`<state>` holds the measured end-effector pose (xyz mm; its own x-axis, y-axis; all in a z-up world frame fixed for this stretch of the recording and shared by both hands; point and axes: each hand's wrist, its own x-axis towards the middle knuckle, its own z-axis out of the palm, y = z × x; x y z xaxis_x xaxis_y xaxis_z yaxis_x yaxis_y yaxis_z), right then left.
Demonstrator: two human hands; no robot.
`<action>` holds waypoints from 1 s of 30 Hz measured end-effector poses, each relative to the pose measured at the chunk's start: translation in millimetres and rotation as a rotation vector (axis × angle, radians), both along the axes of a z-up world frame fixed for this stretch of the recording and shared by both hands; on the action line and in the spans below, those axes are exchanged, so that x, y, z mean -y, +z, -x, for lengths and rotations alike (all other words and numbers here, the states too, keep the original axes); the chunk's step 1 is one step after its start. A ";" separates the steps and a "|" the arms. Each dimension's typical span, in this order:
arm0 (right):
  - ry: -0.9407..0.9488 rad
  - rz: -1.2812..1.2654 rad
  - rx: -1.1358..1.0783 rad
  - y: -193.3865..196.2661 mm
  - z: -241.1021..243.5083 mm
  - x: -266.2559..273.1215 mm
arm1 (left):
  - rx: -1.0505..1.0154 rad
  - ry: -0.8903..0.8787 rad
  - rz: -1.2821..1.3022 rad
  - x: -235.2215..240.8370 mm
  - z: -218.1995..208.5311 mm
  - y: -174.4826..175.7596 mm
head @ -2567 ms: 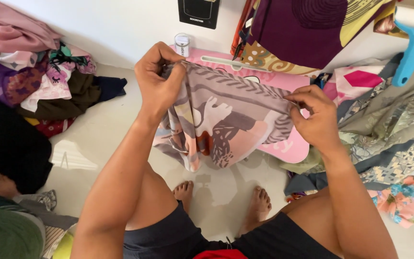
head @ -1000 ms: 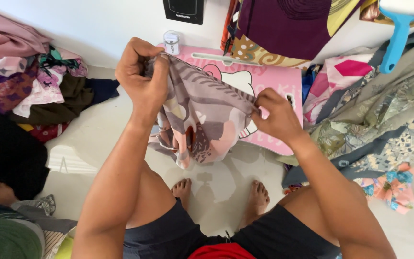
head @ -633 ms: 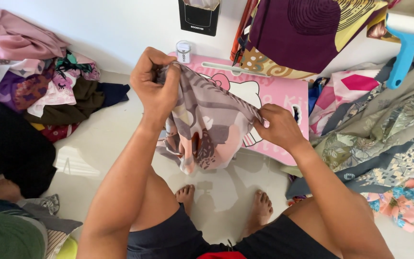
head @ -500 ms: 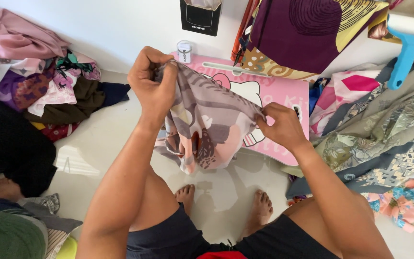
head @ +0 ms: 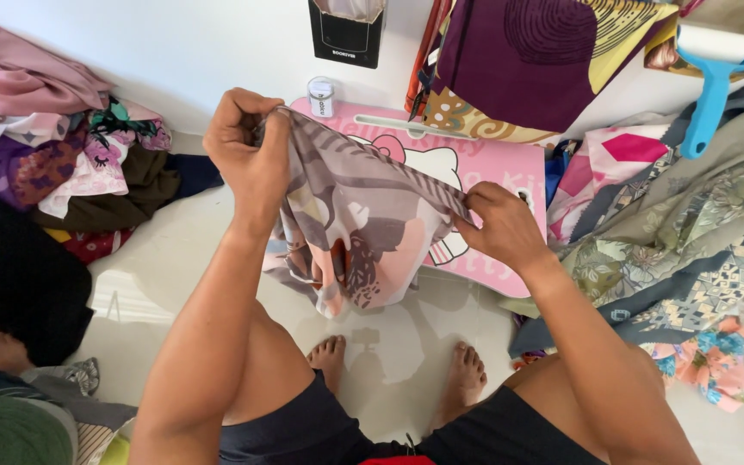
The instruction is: The person folds a patterned cloth on a small table by smoothing it with their hands and aligning the edges.
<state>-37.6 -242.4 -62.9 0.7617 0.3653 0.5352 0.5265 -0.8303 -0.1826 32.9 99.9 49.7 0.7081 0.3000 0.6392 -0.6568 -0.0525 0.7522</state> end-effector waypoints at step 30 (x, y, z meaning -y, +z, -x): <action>0.002 -0.201 -0.322 -10.5 6.0 -9.6 | -0.066 -0.085 -0.081 2.4 2.5 3.2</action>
<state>-43.6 -232.8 -73.4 0.9021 0.2788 0.3294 0.4169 -0.7600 -0.4985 30.4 97.5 52.9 0.7697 0.1865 0.6105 -0.6110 -0.0617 0.7892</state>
